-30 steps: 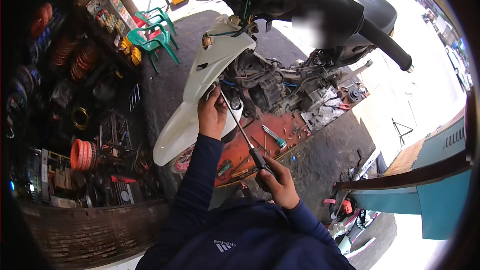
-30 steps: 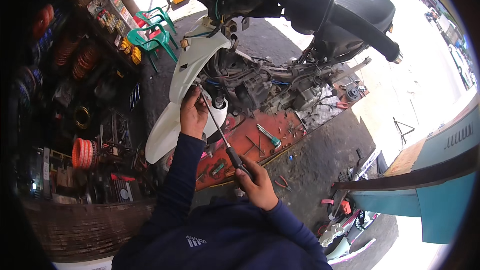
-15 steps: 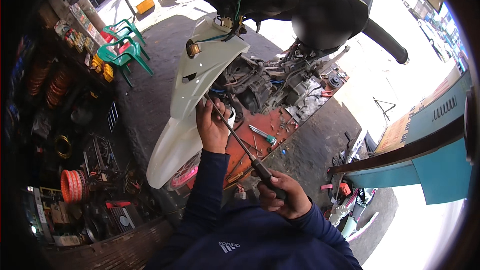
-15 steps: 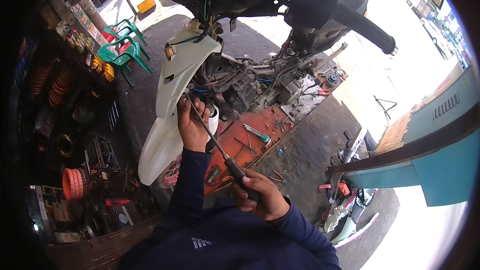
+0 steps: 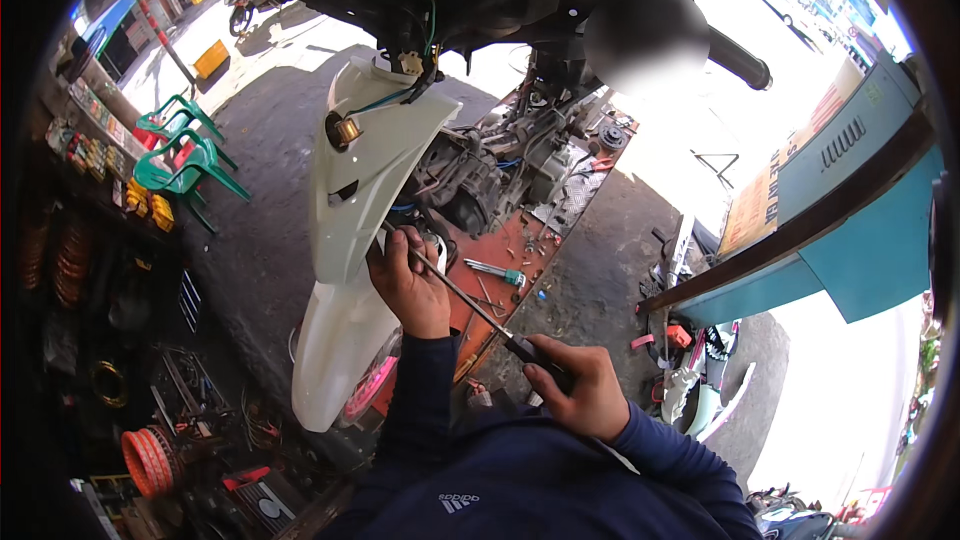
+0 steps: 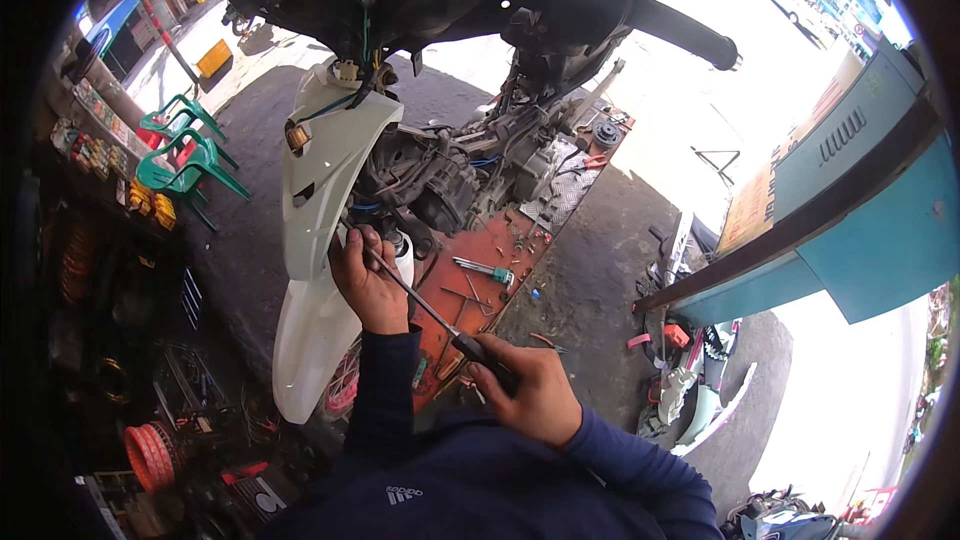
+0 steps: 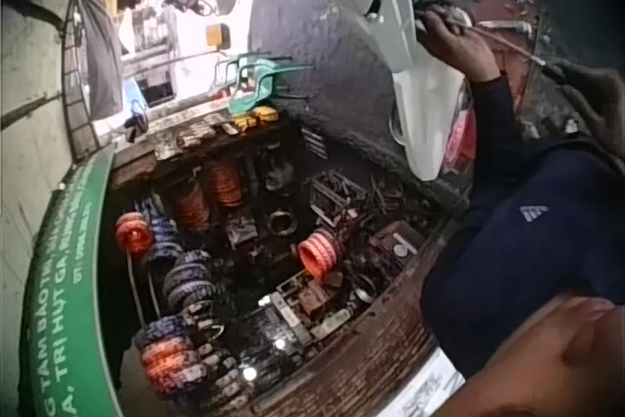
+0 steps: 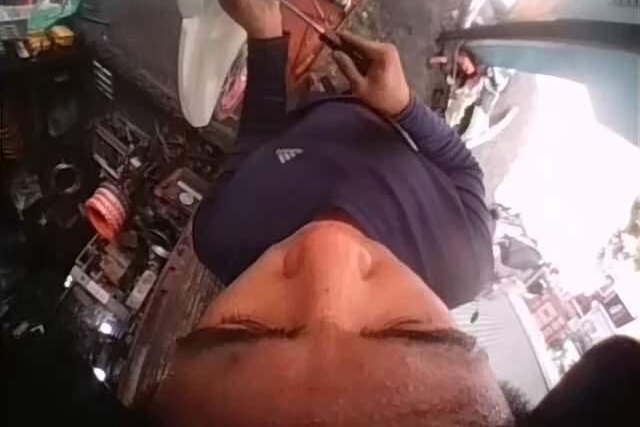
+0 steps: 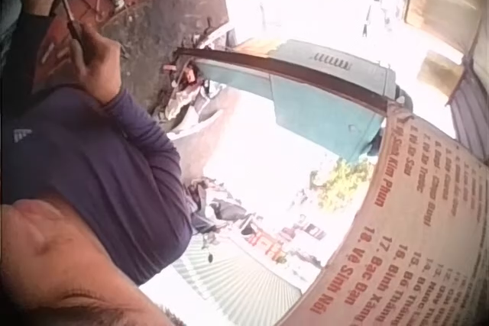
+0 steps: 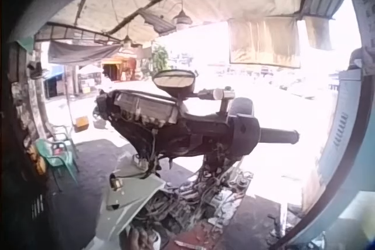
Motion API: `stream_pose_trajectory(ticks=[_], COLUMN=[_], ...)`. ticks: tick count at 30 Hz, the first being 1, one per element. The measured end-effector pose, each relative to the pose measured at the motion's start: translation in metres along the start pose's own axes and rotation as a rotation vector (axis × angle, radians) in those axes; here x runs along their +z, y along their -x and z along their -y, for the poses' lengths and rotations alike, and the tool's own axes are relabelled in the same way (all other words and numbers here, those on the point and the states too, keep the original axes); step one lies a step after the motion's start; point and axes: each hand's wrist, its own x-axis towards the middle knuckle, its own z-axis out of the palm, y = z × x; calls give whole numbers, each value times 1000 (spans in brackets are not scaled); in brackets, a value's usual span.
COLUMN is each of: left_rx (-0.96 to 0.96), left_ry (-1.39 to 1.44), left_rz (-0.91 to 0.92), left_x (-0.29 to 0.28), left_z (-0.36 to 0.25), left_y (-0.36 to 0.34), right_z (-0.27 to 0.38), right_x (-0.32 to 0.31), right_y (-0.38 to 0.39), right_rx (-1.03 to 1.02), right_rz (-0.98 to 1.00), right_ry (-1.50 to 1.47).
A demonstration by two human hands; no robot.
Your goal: Using a screwdriver and T-handle wrench to disassemble and reassemble motorcycle fairing components.
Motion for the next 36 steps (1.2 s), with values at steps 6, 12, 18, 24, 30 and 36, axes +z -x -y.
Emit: stream_pose_trajectory(ticks=[6,12,18,24,30,36], left_rx=[14,-10,-64,-52,-108,-123], left_ry=[-51,-66,-137,-145,-32,1], left_rz=[31,3,22,105,175,59], left_x=[1,-6,-10,-13,-6,-3], left_z=[0,2,1,-6,-3,-2], left_y=[-11,-12,-12,-13,-15,-15], right_z=[-3,-9,-1,10,14,16], right_x=[10,25,28,25,14,17], right_y=[7,10,3,8,9,7], right_rx=[756,699,244,-175,713,664], right_rz=[168,116,-127,-246,155,146], right_ry=[-1354,-1277,-183,418,-1344,-1312])
